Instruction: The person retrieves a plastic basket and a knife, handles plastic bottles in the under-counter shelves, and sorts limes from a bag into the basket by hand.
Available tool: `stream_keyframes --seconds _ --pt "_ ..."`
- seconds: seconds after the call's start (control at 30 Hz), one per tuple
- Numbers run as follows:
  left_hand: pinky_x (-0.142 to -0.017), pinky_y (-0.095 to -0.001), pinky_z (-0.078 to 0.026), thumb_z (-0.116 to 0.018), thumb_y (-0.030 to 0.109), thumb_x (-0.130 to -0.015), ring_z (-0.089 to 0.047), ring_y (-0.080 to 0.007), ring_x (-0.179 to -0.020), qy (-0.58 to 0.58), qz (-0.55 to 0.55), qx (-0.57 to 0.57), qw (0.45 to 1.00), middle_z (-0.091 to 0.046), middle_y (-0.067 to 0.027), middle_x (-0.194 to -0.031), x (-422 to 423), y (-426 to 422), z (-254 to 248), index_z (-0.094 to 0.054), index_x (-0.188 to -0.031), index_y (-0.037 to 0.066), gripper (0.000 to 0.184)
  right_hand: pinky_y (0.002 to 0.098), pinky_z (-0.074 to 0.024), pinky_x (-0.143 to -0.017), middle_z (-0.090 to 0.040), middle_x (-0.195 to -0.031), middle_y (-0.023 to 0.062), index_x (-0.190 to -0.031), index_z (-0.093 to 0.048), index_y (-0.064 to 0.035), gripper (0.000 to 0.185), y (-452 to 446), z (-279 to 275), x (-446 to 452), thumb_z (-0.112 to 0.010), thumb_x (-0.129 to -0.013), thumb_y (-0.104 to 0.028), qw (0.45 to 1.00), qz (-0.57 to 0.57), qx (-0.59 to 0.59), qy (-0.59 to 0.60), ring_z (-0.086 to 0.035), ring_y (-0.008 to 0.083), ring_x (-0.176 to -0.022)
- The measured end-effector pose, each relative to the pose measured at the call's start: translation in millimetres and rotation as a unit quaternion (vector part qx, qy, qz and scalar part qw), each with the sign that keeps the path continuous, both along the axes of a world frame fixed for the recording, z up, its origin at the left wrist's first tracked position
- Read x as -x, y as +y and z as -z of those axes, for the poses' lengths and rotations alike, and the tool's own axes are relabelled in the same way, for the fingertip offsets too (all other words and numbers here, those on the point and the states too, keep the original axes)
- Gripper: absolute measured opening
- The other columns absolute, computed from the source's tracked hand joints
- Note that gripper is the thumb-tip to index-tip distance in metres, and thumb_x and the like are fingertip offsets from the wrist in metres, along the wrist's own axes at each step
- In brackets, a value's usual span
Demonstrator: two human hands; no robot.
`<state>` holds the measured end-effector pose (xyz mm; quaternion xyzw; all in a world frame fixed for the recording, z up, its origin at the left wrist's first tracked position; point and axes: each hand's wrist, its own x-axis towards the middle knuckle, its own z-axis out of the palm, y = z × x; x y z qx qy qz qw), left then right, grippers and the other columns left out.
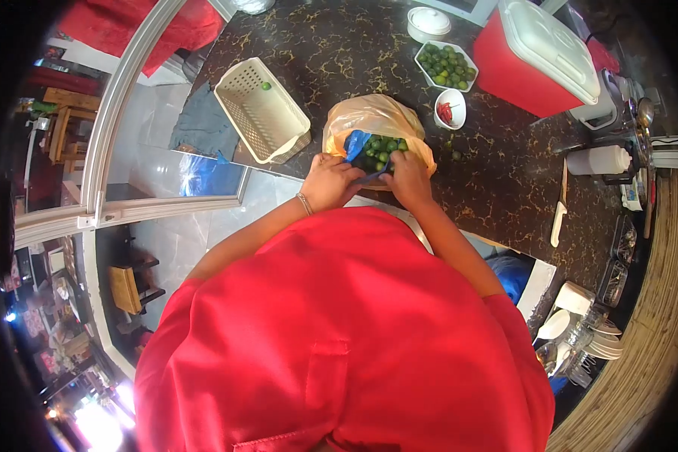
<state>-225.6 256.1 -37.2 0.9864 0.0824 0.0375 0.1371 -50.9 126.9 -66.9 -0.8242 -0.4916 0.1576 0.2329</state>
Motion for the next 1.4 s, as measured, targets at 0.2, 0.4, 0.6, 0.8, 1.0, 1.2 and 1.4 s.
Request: stream_keyframes --seconds 0.2,0.4,0.6,0.8,1.0,1.2,1.4 --pt "-0.094 -0.0462 -0.034 -0.061 0.033 -0.081 -0.052 -0.0195 -0.104 0.075 0.086 -0.022 0.993 -0.057 0.0005 -0.097 6 3 13 -0.065 -0.113 0.035 0.032 0.0474 -0.0463 -0.076 -0.053 -0.099 0.016 -0.1 -0.052 -0.007 0.033 -8 2 0 -0.071 -0.074 -0.012 0.996 -0.073 0.027 -0.05 -0.057 0.0387 -0.093" --pt "-0.093 -0.0424 -0.034 -0.057 0.028 -0.082 -0.051 -0.0196 -0.1 0.043 0.107 -0.041 0.992 -0.054 0.0004 -0.094 6 6 11 -0.064 -0.118 0.038 0.038 0.039 -0.0496 -0.073 -0.062 -0.093 0.0121 -0.098 -0.057 -0.0042 0.025 -5 0 -31 -0.069 -0.078 -0.011 0.992 -0.044 -0.007 0.119 -0.061 0.0318 -0.083" --pt "-0.084 -0.0376 -0.035 -0.062 0.017 -0.08 -0.055 -0.0201 -0.089 -0.092 0.062 0.039 0.993 -0.054 0.0005 -0.085 -10 12 -19 -0.066 -0.112 0.031 0.035 0.0321 -0.0496 -0.079 -0.065 -0.105 0.0139 -0.103 -0.06 -0.0007 0.022 33 -18 -36 -0.057 -0.081 -0.001 0.955 0.003 -0.147 0.257 -0.064 0.0222 -0.087" --pt "-0.086 -0.0372 -0.032 -0.069 0.018 -0.077 -0.058 -0.0189 -0.098 -0.112 -0.036 0.095 0.988 -0.059 -0.0004 -0.084 -9 33 -41 -0.064 -0.114 0.027 0.038 0.0407 -0.0459 -0.086 -0.059 -0.11 0.0101 -0.093 -0.064 -0.009 0.02 18 -40 -46 -0.054 -0.077 0.0 0.989 -0.116 0.088 0.007 -0.057 0.0308 -0.107" --pt "-0.09 -0.0441 -0.034 -0.068 0.026 -0.075 -0.05 -0.0212 -0.104 0.082 0.153 -0.07 0.982 -0.055 -0.0007 -0.1 7 14 -1 -0.061 -0.119 0.042 0.048 0.0424 -0.0472 -0.085 -0.061 -0.107 0.0085 -0.087 -0.068 -0.0098 0.015 3 -31 -39 -0.056 -0.079 -0.006 0.987 -0.152 0.03 -0.037 -0.06 0.0307 -0.1" --pt "-0.092 -0.0439 -0.035 -0.064 0.024 -0.078 -0.048 -0.0208 -0.106 0.12 0.126 -0.008 0.985 -0.054 0.0004 -0.101 3 7 0 -0.062 -0.119 0.045 0.046 0.0426 -0.0501 -0.074 -0.064 -0.094 0.0101 -0.095 -0.067 -0.0116 0.019 14 -15 -10 -0.07 -0.077 -0.017 0.997 -0.048 0.022 -0.061 -0.063 0.0322 -0.088" --pt "-0.092 -0.0425 -0.034 -0.066 0.022 -0.079 -0.049 -0.0203 -0.108 0.1 0.064 0.051 0.992 -0.056 0.0011 -0.105 8 3 3 -0.062 -0.119 0.041 0.045 0.0413 -0.0493 -0.069 -0.064 -0.091 0.0114 -0.095 -0.064 -0.0068 0.024 14 -7 -6 -0.073 -0.074 -0.012 0.998 -0.001 -0.054 -0.035 -0.062 0.0309 -0.081"
